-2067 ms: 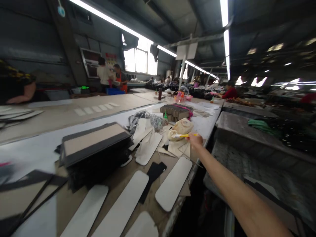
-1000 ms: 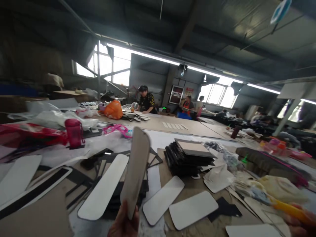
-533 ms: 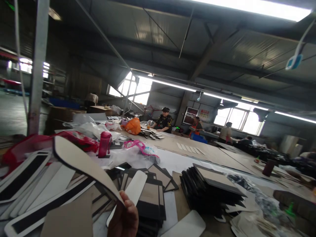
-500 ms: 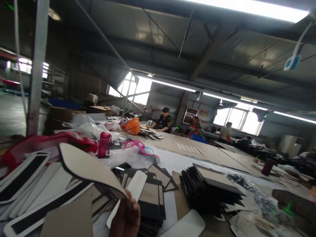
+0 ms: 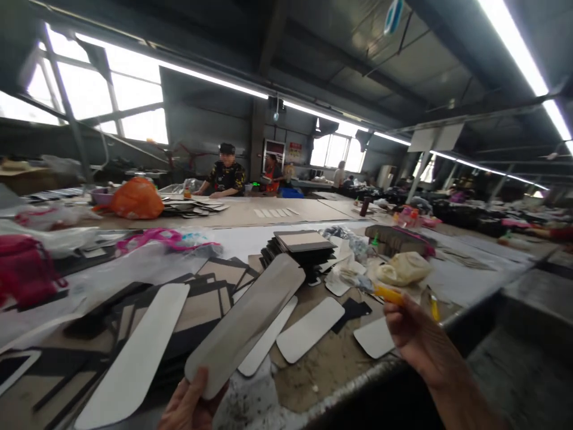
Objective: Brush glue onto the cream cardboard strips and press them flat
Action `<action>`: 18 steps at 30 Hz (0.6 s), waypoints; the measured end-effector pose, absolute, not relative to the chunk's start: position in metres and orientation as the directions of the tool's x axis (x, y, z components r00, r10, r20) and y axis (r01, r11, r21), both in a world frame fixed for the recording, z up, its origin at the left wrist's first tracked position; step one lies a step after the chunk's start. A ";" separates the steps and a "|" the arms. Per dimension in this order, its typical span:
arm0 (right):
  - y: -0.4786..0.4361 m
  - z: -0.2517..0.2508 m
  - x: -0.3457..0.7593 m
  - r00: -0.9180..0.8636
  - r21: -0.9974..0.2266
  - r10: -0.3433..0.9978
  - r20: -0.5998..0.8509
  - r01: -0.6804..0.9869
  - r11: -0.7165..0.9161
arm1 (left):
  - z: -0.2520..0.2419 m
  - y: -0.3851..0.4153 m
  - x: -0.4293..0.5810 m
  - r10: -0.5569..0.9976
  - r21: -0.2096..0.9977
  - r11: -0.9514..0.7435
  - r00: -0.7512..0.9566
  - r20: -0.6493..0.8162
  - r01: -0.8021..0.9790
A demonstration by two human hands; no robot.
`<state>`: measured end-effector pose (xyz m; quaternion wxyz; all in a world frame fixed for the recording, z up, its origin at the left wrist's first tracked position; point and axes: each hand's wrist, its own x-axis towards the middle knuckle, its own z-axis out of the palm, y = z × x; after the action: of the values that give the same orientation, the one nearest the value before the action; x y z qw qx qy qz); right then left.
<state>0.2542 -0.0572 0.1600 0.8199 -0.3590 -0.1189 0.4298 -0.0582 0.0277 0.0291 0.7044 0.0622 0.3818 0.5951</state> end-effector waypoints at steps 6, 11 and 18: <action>-0.050 0.133 0.252 0.532 -0.545 0.841 -0.098 -0.736 0.402 | 0.039 0.017 -0.030 0.874 0.640 0.373 0.022 -0.486 -0.672; -0.038 0.122 0.254 0.504 -0.584 0.829 -0.242 -0.758 0.291 | 0.059 0.016 -0.010 0.843 0.683 0.415 -0.028 -0.537 -0.601; -0.014 0.123 0.227 0.274 -0.487 0.914 -0.299 -0.867 0.101 | 0.061 0.044 0.004 0.910 0.770 0.313 -0.056 -0.410 -0.556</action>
<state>0.2271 -0.0137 0.1232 0.7408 -0.2970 -0.0394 0.6012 0.0044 0.0443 0.0613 0.6604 0.1888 0.4692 0.5551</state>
